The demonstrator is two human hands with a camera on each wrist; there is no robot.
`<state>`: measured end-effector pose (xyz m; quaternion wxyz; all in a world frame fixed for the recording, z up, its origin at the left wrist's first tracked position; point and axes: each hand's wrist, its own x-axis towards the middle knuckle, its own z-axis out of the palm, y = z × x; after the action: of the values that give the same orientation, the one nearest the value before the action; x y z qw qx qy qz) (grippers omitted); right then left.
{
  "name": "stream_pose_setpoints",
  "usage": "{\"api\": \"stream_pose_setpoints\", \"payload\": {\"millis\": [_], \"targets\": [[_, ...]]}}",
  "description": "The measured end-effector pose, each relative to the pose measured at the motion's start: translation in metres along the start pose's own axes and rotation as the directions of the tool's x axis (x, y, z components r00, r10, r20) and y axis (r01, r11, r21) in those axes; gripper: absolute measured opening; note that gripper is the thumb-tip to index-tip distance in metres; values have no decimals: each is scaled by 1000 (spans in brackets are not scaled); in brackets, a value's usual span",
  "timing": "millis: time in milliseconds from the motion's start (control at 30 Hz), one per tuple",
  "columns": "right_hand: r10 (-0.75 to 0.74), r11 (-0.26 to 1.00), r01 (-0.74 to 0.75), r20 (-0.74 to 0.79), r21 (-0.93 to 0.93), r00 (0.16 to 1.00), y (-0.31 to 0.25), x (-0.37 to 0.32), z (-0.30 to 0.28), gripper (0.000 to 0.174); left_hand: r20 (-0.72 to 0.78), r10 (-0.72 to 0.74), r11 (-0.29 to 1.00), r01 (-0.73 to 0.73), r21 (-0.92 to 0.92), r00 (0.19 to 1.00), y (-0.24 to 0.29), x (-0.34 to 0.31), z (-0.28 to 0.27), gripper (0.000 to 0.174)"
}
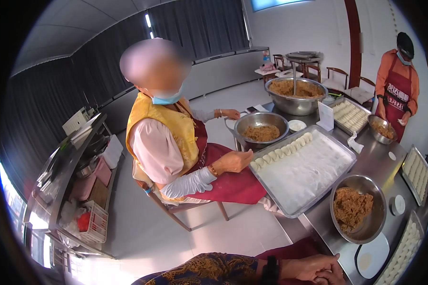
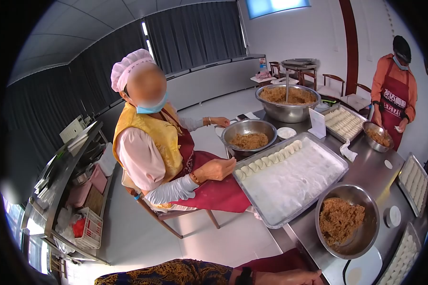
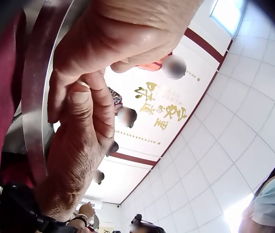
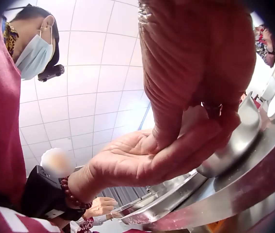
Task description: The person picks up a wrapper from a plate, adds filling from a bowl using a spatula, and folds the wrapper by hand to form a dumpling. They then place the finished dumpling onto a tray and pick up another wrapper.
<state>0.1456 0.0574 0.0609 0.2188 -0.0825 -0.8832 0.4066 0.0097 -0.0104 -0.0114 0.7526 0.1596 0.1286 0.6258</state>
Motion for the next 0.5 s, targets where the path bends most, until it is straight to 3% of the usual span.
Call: {"api": "stream_pose_setpoints", "payload": {"millis": [100,167,300,367,500], "targets": [[78,992,-79,7,95,997,4,-6,0,10,-50,-42,999,41,-12,998,0,-4,3,47],[76,994,-75,-7,84,997,7,-9,1,11,-34,114,953,-99,285,993,-2,-10,-1,39],[104,989,-98,-52,108,993,9,-12,5,12,12,-11,992,9,122,1000,-6,-2,-14,45],[165,979,-156,-65,129,984,6,-14,8,12,-98,-117,992,122,45,988,-8,5,-11,48],[221,972,-217,-43,92,974,8,-17,5,11,-93,-18,1000,20,19,996,-20,14,-23,48]]}}
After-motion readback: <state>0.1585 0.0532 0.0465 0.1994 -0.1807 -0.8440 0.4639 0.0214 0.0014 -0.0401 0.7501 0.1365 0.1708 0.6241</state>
